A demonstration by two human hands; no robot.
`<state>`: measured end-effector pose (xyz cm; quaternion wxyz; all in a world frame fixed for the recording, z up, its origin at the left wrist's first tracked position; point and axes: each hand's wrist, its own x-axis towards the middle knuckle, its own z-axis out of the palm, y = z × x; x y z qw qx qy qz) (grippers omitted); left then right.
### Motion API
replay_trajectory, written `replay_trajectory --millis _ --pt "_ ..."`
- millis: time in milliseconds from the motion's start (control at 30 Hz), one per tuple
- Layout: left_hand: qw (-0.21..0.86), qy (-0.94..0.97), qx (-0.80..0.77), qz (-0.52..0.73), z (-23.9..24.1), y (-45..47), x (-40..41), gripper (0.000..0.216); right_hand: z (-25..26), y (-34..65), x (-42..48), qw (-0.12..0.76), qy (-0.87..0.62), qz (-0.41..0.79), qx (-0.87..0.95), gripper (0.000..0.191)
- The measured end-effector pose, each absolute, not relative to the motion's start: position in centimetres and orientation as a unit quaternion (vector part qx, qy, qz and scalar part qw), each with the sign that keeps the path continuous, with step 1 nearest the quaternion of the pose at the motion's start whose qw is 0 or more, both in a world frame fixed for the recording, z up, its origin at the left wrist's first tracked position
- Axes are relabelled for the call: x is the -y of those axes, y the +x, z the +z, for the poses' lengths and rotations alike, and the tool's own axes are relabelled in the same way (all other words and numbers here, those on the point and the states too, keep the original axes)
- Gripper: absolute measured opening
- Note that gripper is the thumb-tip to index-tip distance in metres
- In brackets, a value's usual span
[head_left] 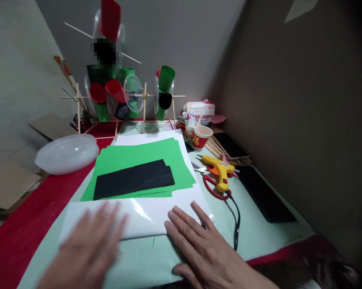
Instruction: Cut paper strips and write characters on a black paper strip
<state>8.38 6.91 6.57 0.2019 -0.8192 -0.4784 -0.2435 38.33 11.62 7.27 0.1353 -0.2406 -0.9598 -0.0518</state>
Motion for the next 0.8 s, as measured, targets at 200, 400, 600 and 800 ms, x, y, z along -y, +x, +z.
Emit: replay_trajectory --millis 200,400,600,800 --pt "0.276 -0.871 0.371 -0.164 4.3 13.8 -7.6 0.037 6.9 38.2 -12.6 0.164 -0.199 -0.157 0.953 0.055" --pt "0.298 -0.871 0.372 -0.121 4.3 13.1 -7.6 0.039 6.1 38.3 -12.9 0.164 -0.192 -0.213 0.944 0.055" --pt "0.31 -0.872 0.365 -0.097 2.9 12.5 -7.2 0.049 4.5 38.9 -13.1 0.165 -0.191 -0.165 0.953 0.058" --pt "0.297 -0.874 0.362 -0.128 2.1 12.3 -7.4 0.047 4.5 39.0 -13.6 0.133 -0.18 -0.133 0.965 0.058"
